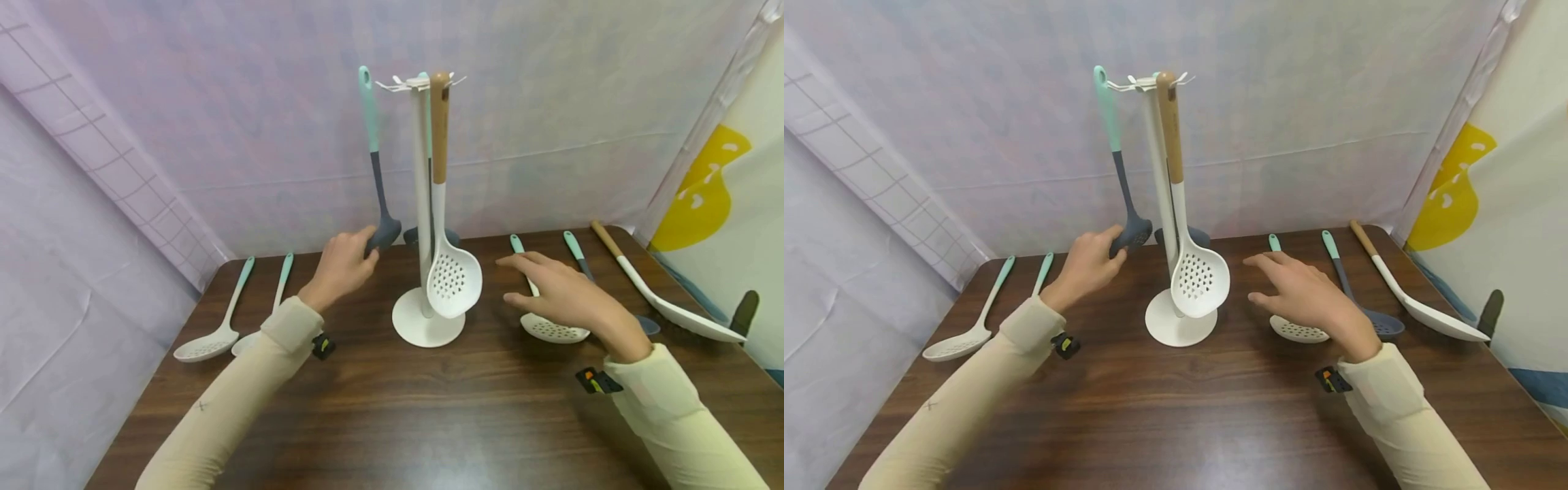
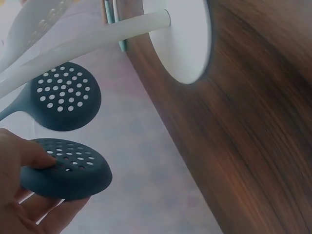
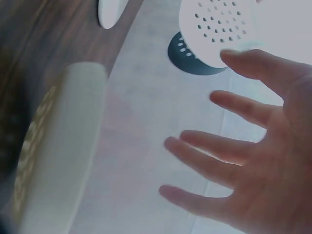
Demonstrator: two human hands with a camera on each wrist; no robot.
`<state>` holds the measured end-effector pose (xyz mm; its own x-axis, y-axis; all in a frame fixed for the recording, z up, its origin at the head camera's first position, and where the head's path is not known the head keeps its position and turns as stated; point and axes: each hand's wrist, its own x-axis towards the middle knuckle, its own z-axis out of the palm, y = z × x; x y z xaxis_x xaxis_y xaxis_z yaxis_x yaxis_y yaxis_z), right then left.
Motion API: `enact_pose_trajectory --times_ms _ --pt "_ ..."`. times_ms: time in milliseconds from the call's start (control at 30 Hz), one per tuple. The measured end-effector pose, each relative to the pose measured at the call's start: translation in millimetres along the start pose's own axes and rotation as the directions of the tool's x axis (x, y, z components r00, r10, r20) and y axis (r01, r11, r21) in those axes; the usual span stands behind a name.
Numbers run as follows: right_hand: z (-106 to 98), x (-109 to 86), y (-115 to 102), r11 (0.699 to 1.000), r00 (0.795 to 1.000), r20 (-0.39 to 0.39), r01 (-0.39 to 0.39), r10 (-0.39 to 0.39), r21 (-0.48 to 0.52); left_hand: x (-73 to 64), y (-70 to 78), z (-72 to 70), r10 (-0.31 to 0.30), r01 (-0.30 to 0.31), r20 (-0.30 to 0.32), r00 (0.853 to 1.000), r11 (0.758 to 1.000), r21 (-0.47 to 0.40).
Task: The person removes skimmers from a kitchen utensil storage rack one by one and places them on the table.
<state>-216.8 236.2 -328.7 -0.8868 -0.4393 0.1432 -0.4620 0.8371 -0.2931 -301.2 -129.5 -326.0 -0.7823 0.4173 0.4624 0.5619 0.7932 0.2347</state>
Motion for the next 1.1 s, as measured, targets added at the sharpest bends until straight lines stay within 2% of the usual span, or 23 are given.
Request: enact_pose_trajectory --times_ms 200,467,567,733,867,967,1033,1100 --pt "-3.0 1.1 -13.4 0.997 0.990 -0.124 0.072 -0.070 0.012 -24.3 -10.5 -18.1 -0.012 0.011 0.008 1.000 0.999 0.053" --pt "-0.1 3.6 -36.5 0.980 0.962 -0.197 0.197 -0.190 0.015 -62.4 -23.5 -29.8 -0.055 0.040 0.121 0.991 0.992 0.120" --pt "1.8 7.7 -43.9 0.979 0.953 -0.227 0.205 -0.199 0.004 -74.4 -24.7 -31.2 -0.061 0.041 0.146 0.987 0.990 0.137" --pt "7.9 17.3 -53.0 0.981 0.952 -0.239 0.192 -0.193 -0.028 -89.4 -21.9 -33.0 -0.036 0.007 0.165 0.986 0.985 0.173" --pt "11.7 25.2 -60.3 0.977 0.930 -0.299 0.203 -0.212 -0.064 -97.3 -19.3 -33.7 -0.026 -0.010 0.177 0.984 0.980 0.198" --pt "13.3 30.6 -65.4 0.975 0.914 -0.339 0.211 -0.224 -0.075 -102.5 -18.0 -34.1 -0.031 -0.014 0.218 0.976 0.979 0.202" --pt "14.1 33.4 -68.3 0.975 0.919 -0.325 0.209 -0.222 -0.077 -106.0 -17.2 -34.7 -0.047 -0.009 0.265 0.963 0.979 0.204" --pt "15.2 35.8 -70.5 0.976 0.935 -0.283 0.201 -0.215 -0.078 -109.5 -17.0 -35.2 -0.070 0.004 0.314 0.947 0.979 0.206"
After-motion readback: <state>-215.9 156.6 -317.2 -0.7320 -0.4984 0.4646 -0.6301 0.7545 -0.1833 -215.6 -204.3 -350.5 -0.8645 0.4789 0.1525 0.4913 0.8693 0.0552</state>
